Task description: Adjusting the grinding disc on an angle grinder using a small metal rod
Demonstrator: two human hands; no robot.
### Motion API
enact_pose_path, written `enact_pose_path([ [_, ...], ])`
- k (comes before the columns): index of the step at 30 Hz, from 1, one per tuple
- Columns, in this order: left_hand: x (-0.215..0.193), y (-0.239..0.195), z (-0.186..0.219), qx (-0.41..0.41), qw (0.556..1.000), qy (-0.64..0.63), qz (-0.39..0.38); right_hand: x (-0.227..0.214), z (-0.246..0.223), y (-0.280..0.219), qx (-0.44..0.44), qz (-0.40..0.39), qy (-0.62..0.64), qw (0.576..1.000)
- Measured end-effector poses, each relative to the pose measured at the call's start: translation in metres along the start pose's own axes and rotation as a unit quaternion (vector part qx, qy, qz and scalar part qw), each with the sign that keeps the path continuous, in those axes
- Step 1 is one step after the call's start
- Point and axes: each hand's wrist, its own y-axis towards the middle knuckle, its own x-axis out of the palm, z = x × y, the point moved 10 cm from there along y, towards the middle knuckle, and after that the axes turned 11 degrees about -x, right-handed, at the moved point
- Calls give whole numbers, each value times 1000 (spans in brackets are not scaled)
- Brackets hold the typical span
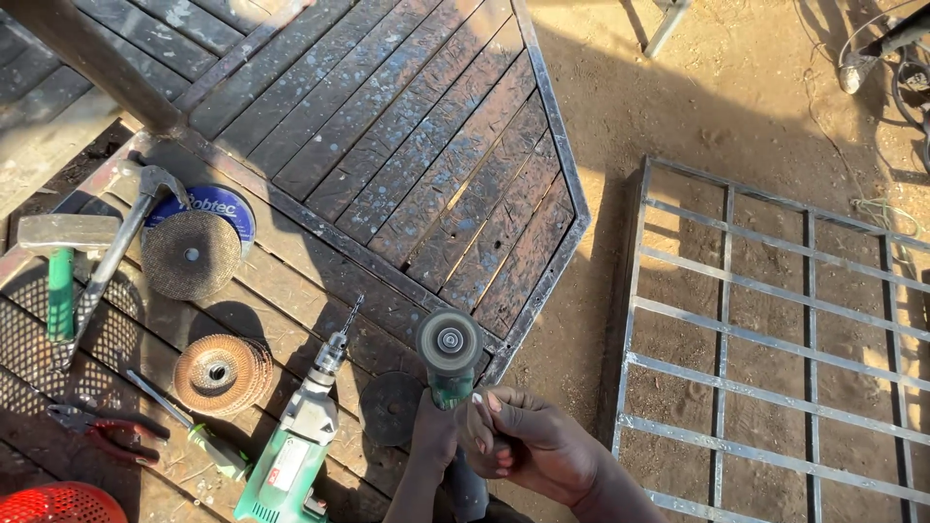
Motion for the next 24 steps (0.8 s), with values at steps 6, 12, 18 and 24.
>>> enact_pose_path([
  [6, -1, -2, -1, -1, 1000, -12, 6, 18, -11, 5, -16, -33, 6, 999],
  [12, 1, 1, -6, -13, 999, -50, -5, -74, -30, 15, 5, 173, -524, 834],
  [18, 4, 11, -17, -13, 997, -78, -16, -99, -47, 31, 50, 117, -841, 525],
  [24, 5, 7, -12, -11, 996, -82, -19, -95, -22, 57, 132, 16, -886, 445],
])
